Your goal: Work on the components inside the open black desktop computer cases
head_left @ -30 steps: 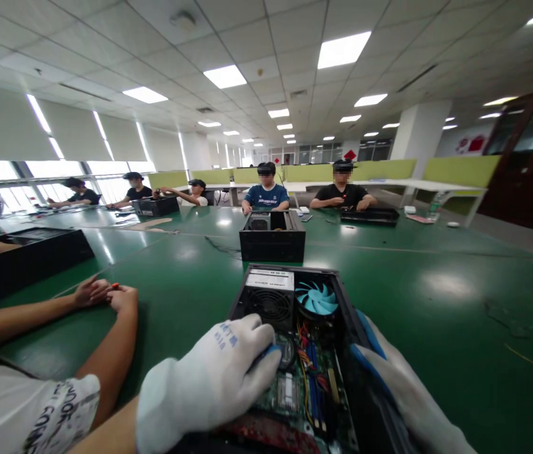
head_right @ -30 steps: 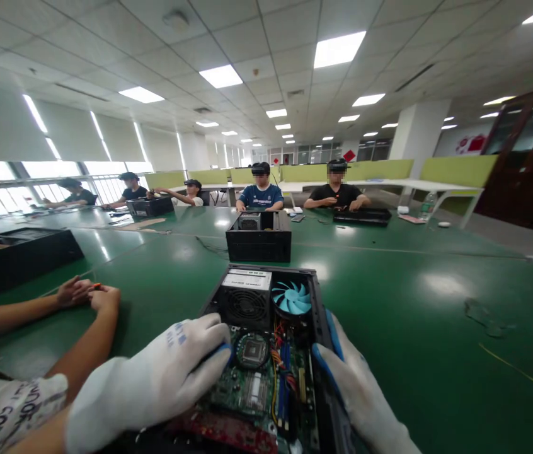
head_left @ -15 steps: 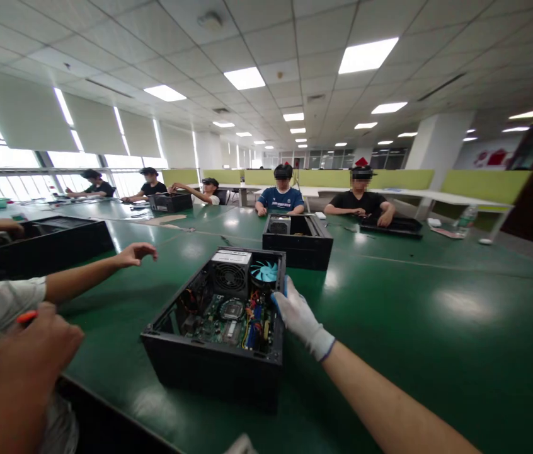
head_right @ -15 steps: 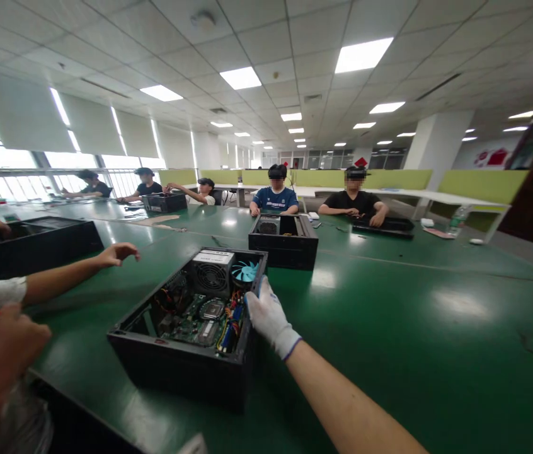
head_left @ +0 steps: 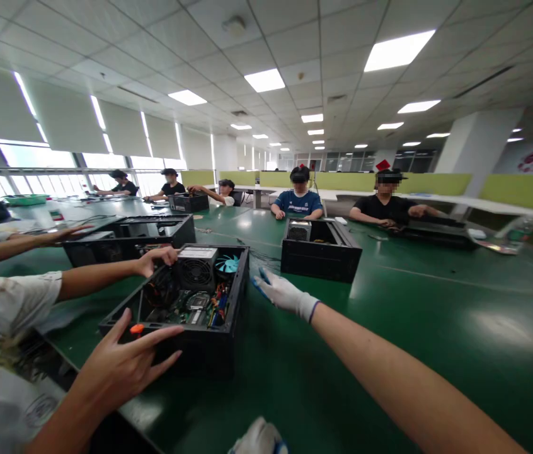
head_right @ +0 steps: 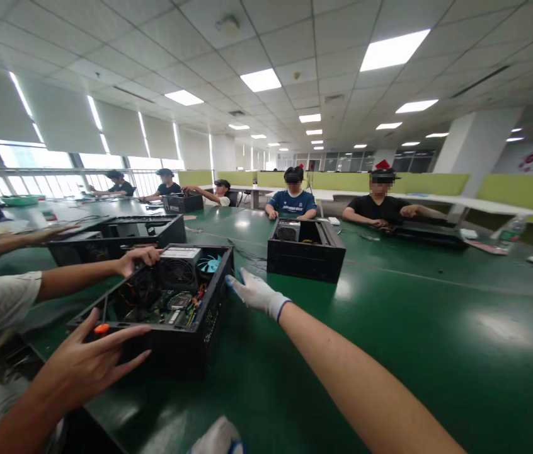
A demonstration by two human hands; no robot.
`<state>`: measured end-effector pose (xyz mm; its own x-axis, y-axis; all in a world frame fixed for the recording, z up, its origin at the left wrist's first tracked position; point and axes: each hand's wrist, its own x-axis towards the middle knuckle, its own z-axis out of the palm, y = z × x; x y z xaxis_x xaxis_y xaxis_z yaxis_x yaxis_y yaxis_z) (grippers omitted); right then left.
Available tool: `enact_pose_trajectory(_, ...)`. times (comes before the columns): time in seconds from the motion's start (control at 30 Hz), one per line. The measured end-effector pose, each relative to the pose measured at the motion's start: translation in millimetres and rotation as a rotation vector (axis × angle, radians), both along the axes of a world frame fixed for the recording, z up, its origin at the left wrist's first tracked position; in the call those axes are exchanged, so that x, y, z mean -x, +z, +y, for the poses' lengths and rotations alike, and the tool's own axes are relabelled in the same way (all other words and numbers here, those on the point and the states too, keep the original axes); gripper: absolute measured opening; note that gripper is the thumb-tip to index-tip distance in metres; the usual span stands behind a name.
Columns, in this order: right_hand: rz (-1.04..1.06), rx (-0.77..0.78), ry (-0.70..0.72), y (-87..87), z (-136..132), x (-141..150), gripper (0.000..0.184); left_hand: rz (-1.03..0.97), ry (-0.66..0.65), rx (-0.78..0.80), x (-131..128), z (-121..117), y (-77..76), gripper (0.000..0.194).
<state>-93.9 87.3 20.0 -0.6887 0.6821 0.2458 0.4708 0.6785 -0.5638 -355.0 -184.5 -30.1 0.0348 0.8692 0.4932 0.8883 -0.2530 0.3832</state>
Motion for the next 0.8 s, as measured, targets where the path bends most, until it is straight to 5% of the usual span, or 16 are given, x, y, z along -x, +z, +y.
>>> enact_pose_trajectory(0.17,-0.229,-0.153,-0.22,14.5,65,-33,0.074,-0.064,-0.019,0.063,-17,3,5.0,0.075)
enact_pose_trajectory(0.4,-0.471,-0.283,-0.534,20.7,160,-95,0.088,-0.107,0.035,-0.025,-9,61,-0.6,0.085)
enact_pose_trajectory(0.6,-0.577,-0.295,-0.553,14.2,195,-107,0.086,-0.391,-0.017,-0.044,1,77,-9.9,0.076)
enact_pose_trajectory(0.8,-0.591,-0.314,-0.526,17.8,205,-104,0.08,-0.331,0.001,-0.043,-8,72,-10.0,0.077)
